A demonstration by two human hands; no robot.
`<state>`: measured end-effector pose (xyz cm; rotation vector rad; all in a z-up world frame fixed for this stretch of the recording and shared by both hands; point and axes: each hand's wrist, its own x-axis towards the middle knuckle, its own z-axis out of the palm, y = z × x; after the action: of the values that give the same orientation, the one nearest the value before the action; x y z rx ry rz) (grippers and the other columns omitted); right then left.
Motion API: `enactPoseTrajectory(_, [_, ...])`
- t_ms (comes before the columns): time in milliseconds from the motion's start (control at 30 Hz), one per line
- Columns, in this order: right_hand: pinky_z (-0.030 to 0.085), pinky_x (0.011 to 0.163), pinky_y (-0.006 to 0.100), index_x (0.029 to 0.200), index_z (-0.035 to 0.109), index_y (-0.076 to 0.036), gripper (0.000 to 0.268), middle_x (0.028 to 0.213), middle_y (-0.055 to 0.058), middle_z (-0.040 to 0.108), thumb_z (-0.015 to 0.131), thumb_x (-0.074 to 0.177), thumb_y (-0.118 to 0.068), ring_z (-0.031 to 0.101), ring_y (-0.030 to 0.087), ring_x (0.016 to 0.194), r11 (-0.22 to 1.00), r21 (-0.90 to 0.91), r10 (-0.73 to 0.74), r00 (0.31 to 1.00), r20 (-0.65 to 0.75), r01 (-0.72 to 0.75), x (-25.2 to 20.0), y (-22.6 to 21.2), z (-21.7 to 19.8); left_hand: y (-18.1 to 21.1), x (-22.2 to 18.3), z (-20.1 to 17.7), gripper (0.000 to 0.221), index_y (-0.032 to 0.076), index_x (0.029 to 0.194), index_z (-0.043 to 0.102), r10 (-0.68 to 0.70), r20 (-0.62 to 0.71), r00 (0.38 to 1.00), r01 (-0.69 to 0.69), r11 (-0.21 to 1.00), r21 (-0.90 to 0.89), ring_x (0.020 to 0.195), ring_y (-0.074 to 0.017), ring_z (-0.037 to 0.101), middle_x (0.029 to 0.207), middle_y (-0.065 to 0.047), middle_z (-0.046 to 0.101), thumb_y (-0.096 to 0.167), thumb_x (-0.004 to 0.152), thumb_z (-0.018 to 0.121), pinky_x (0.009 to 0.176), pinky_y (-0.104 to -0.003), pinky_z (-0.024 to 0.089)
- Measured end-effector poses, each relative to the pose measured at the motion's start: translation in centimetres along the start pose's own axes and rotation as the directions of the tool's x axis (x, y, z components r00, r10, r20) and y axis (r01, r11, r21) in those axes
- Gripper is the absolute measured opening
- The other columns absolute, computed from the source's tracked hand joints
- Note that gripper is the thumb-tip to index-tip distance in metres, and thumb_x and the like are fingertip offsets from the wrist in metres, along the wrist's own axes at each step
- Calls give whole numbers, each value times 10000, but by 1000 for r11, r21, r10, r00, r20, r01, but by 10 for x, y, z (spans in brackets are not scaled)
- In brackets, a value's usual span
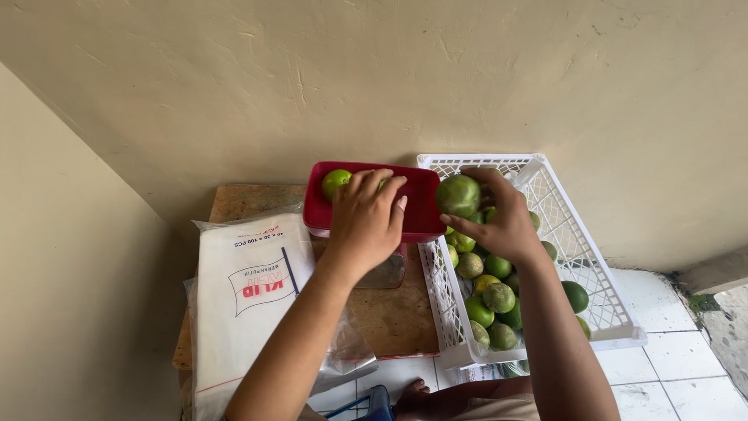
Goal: The person is weighing green fruits by transferring them from a crate to a scale tray and then into plastic bags.
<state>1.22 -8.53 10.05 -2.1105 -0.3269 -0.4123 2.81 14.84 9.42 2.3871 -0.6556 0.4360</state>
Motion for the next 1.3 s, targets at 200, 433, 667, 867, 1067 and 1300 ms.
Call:
enactPoseTrajectory(200, [479,950,551,1275,626,-79,724,1121,167,735,926,644,-271,691,393,1059,915,-392,-14,978,210,98,43,4,25,-34,11,-2,472,164,1454,550,-169,314,934,103,971,215,1459,-408,349,1522,-163,477,347,1025,480,1123,-780,149])
enactPoseTrajectory(433, [273,1055,529,1348,626,-262,719,1253,-1,708,868,671,-252,633,261,1211,697,-709,194,924,329,107,68,17,55,-41,9,0,492,209,1507,459,-215,371,904,138,965,223,1484,-371,299,1477,-161,487,311,1026,469,1120,-819,81])
enactPoseTrajectory(667, [289,1093,553,1378,634,-235,705,1361,45,563,889,721,-248,614,297,1237,722,-687,188,932,311,84,63,6,51,-41,7,1,495,175,1504,443,-214,358,909,154,969,191,1494,-385,263,1465,-200,471,339,1037,468,1125,-809,106])
enactPoseTrajectory(867, [253,1127,591,1374,607,-233,648,1291,58,612,868,782,-252,606,296,1252,757,-647,152,937,313,93,57,-4,44,-40,7,-1,502,170,1515,416,-220,385,896,158,970,186,1507,-391,223,1484,-217,431,344,1045,447,1137,-800,79])
enactPoseTrajectory(1067, [256,1109,607,1343,639,-211,519,1263,77,638,818,862,-290,630,275,1222,774,-624,112,947,300,106,53,4,46,-34,5,-9,509,142,1516,424,-204,393,896,142,973,181,1508,-407,204,1512,-228,386,375,1064,423,1137,-802,83])
enactPoseTrajectory(1300, [274,1101,599,1308,662,-222,445,1257,56,644,788,895,-330,634,267,1214,791,-604,86,960,267,97,50,17,49,-26,6,-15,533,189,1548,423,-233,432,871,157,966,204,1524,-403,177,1562,-204,359,423,1069,406,1134,-804,42])
